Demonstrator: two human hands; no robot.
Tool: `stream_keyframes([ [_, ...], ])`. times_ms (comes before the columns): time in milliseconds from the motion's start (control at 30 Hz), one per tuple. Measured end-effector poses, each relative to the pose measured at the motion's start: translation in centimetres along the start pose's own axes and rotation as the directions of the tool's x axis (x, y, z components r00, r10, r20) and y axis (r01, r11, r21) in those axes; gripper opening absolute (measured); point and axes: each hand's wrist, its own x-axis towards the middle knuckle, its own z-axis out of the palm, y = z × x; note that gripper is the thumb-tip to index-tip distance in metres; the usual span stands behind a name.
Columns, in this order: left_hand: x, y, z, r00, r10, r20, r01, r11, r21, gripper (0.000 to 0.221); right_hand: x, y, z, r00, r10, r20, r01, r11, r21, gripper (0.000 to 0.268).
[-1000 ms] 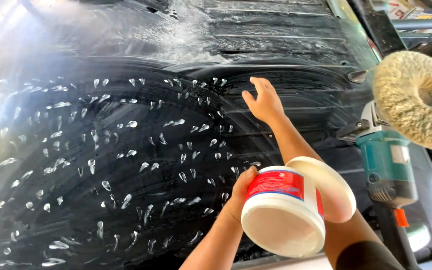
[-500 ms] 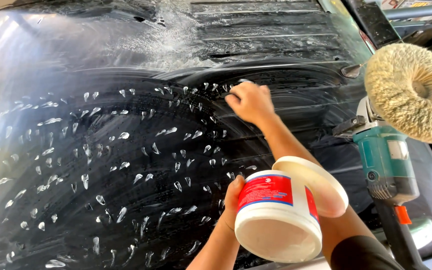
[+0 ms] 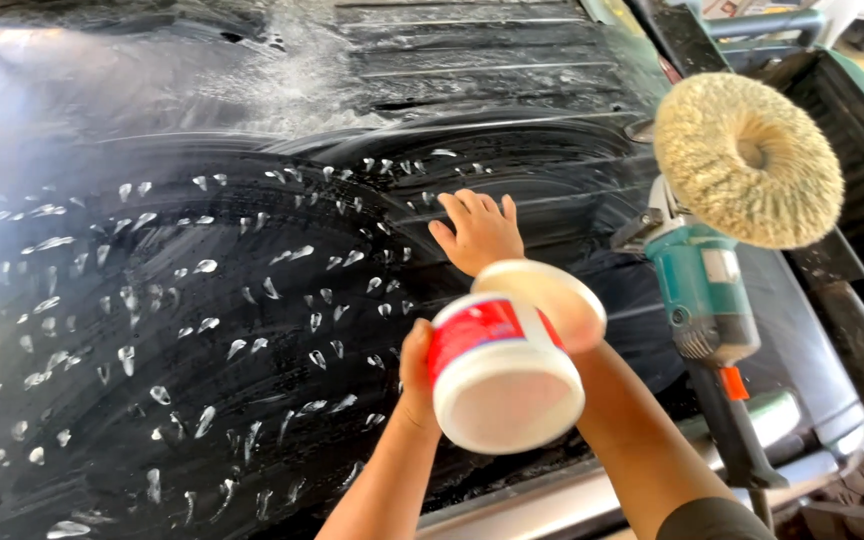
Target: Applying polishing compound and spraying liquid onto the roof of a car during a detailing process.
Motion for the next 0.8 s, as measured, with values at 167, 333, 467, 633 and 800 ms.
stream_keyframes([
  [167,0.8,3.8,7.3,0.868,0.439,-0.233,-0.424,0.899,0.112,0.079,-2.6,5.8,-0.3,0.998,0.003,-0.056,0.036,0.724,0.689,0.045],
  [333,0.4,6.9,10.5,0.660,0.665,-0.350,-0.534,0.743,0.404,0.075,-6.8,1.9,-10.9,0.998,0.049,0.040,-0.054,0.320,0.946,0.052],
  [467,0.4,7.0,9.2,0.623,0.710,-0.329,-0.548,0.696,0.464,0.070,-7.3,-1.8,-13.2,0.939,-0.338,-0.058,0.204,0.414,0.887,0.069],
  [633,0.8,6.0,7.8,0.706,0.675,-0.215,-0.494,0.686,0.534,0.053,-7.5,-2.7,-12.0,0.868,-0.494,-0.048,0.388,0.616,0.685,0.074],
  [800,0.6,6.1,6.3,0.646,0.759,-0.077,-0.458,0.467,0.757,0.039,-7.6,-2.9,-11.3,0.827,-0.555,0.093,0.341,0.626,0.701,0.064],
])
